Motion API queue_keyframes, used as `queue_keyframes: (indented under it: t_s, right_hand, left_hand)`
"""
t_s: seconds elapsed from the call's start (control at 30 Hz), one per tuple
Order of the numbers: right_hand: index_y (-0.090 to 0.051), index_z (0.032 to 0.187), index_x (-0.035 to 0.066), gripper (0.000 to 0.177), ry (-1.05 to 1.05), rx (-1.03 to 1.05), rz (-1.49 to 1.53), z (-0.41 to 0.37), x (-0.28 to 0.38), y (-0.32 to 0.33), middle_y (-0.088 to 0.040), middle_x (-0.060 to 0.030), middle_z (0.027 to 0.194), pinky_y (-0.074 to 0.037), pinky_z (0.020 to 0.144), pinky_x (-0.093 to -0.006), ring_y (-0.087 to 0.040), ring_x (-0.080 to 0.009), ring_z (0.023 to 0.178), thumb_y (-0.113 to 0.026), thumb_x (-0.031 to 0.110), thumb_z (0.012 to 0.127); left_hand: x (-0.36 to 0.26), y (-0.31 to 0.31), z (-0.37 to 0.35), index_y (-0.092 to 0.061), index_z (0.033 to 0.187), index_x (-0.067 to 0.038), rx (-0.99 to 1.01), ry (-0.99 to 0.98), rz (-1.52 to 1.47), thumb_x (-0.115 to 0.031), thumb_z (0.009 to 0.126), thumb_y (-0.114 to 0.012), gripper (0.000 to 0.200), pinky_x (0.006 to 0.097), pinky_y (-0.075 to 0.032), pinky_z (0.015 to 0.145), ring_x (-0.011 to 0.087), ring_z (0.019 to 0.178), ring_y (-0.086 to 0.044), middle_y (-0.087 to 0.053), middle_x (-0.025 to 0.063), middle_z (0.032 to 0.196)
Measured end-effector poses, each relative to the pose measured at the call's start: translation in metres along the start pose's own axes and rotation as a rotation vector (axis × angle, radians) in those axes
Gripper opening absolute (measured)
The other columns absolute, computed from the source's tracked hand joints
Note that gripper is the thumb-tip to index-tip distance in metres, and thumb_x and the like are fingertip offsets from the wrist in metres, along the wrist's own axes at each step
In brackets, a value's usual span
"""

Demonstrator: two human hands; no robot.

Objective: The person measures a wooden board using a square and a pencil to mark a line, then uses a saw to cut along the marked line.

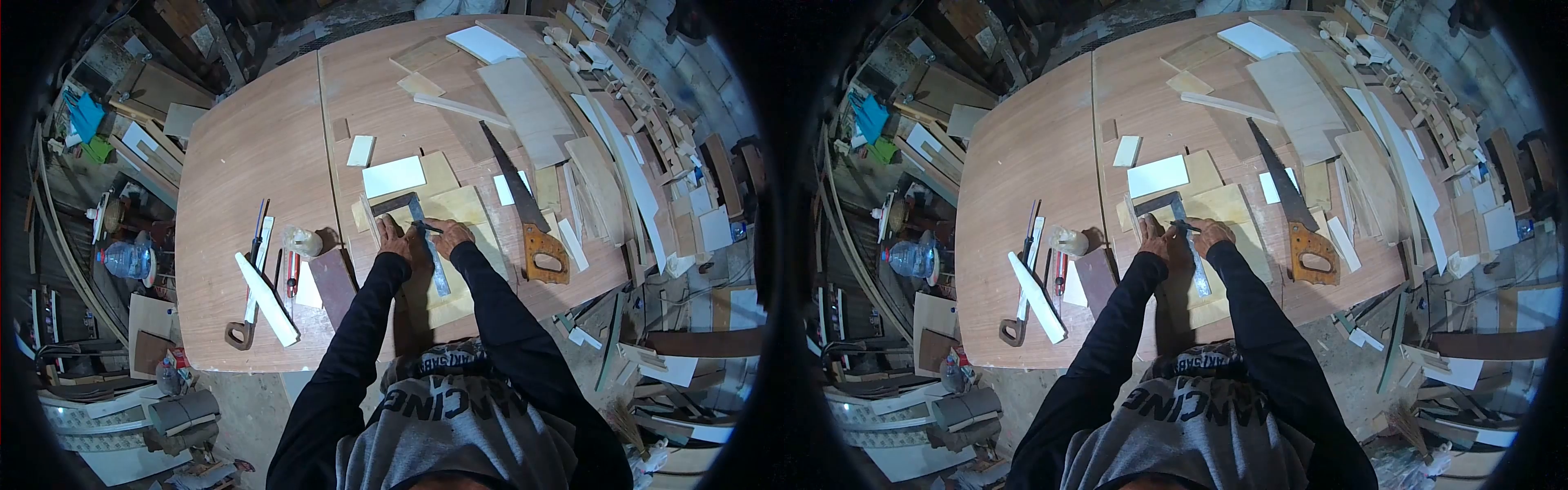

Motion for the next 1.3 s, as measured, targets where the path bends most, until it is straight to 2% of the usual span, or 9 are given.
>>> queue_keyframes:
  t_s: [0.3, 0.4, 0.57, 0.77, 0.87, 0.97, 1.07, 1.2, 1.3]
  right_hand:
    - [-0.049, 0.134, 0.038, 0.048, 0.041, -0.027, -0.041, 0.004, -0.005, -0.006, -0.060, -0.0157, 0.121, -0.046, 0.097, -0.0354, -0.059, -0.0312, 0.109, -0.058, 0.025, 0.089]
    - [-0.049, 0.134, 0.038, 0.046, 0.026, 0.016, -0.090, 0.002, -0.001, -0.002, -0.060, -0.0149, 0.121, -0.045, 0.099, -0.0355, -0.059, -0.0309, 0.110, -0.056, 0.028, 0.090]
    - [-0.051, 0.133, 0.031, 0.045, 0.055, -0.011, -0.066, 0.007, -0.010, -0.009, -0.059, -0.0144, 0.123, -0.045, 0.098, -0.0358, -0.059, -0.0313, 0.109, -0.057, 0.028, 0.089]
    - [-0.054, 0.131, 0.022, 0.044, 0.124, -0.070, 0.077, 0.007, -0.017, -0.011, -0.059, -0.0191, 0.122, -0.045, 0.097, -0.0370, -0.058, -0.0345, 0.110, -0.059, 0.026, 0.087]
    - [-0.060, 0.120, 0.016, 0.035, 0.129, -0.390, 0.163, 0.008, -0.022, 0.004, -0.062, -0.0195, 0.115, -0.047, 0.093, -0.0413, -0.059, -0.0360, 0.106, -0.054, 0.030, 0.088]
    - [-0.056, 0.098, 0.007, 0.030, -0.159, -0.404, 0.341, 0.017, -0.052, 0.003, -0.064, -0.0213, 0.107, -0.047, 0.088, -0.0458, -0.061, -0.0396, 0.100, -0.043, 0.033, 0.092]
    - [-0.057, 0.100, 0.008, 0.029, 0.058, -0.506, 0.417, 0.026, -0.069, 0.005, -0.065, -0.0187, 0.105, -0.047, 0.085, -0.0458, -0.061, -0.0389, 0.098, -0.043, 0.032, 0.092]
    - [-0.067, 0.095, 0.006, 0.023, 0.029, -0.705, 0.635, 0.007, -0.103, 0.038, -0.066, -0.0162, 0.090, -0.048, 0.074, -0.0360, -0.065, -0.0269, 0.085, -0.056, 0.024, 0.088]
    - [-0.067, 0.097, 0.004, 0.015, 0.015, -0.778, 0.832, 0.008, -0.151, 0.042, -0.055, 0.0023, 0.070, -0.037, 0.047, -0.0215, -0.049, -0.0059, 0.056, -0.057, 0.014, 0.091]
  left_hand:
    - [-0.004, -0.001, -0.005, -0.036, 0.142, -0.032, -0.073, 0.019, -0.020, -0.013, 0.085, -0.049, 0.061, 0.0532, -0.008, 0.115, 0.0579, 0.137, 0.002, -0.001, 0.0383, 0.148]
    - [-0.005, 0.006, -0.006, -0.038, 0.140, -0.029, -0.077, 0.037, -0.039, -0.012, 0.083, -0.051, 0.061, 0.0560, -0.003, 0.114, 0.0536, 0.139, 0.000, -0.005, 0.0307, 0.152]
    - [-0.026, 0.019, -0.016, -0.043, 0.136, -0.017, -0.038, -0.152, 0.176, -0.007, 0.078, -0.051, 0.059, 0.0651, 0.004, 0.111, 0.0224, 0.145, -0.010, -0.014, 0.0057, 0.156]
    - [-0.017, 0.007, -0.007, -0.036, 0.141, -0.016, -0.137, -0.179, 0.119, -0.002, 0.079, -0.047, 0.065, 0.0651, 0.003, 0.111, 0.0182, 0.145, -0.014, -0.015, 0.0022, 0.156]
    - [-0.016, 0.004, -0.004, -0.030, 0.144, -0.017, -0.106, -0.158, 0.140, -0.003, 0.080, -0.046, 0.068, 0.0644, 0.002, 0.112, 0.0171, 0.144, -0.014, -0.016, 0.0018, 0.156]
    - [-0.019, 0.005, -0.006, -0.027, 0.146, -0.017, -0.102, -0.165, 0.217, -0.004, 0.081, -0.044, 0.068, 0.0633, 0.000, 0.113, 0.0166, 0.144, -0.016, -0.016, 0.0016, 0.156]
    - [-0.019, 0.009, -0.006, -0.026, 0.147, -0.016, -0.108, -0.135, 0.162, -0.005, 0.083, -0.043, 0.067, 0.0635, -0.001, 0.113, 0.0157, 0.144, -0.015, -0.016, 0.0017, 0.156]
    - [-0.027, 0.022, -0.015, -0.025, 0.147, -0.016, -0.082, -0.142, 0.152, -0.006, 0.083, -0.044, 0.067, 0.0643, -0.001, 0.112, 0.0160, 0.145, -0.013, -0.017, 0.0024, 0.156]
    - [-0.029, 0.025, -0.020, -0.024, 0.148, -0.015, -0.046, -0.148, 0.142, -0.005, 0.084, -0.043, 0.067, 0.0658, -0.001, 0.111, 0.0152, 0.145, -0.011, -0.019, 0.0031, 0.155]
Point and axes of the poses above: each hand's wrist, its own z-axis towards the middle knuckle, its own y-axis out of the back of the hand, x = y × z, the point moved 7 cm from there along z, towards the middle knuckle
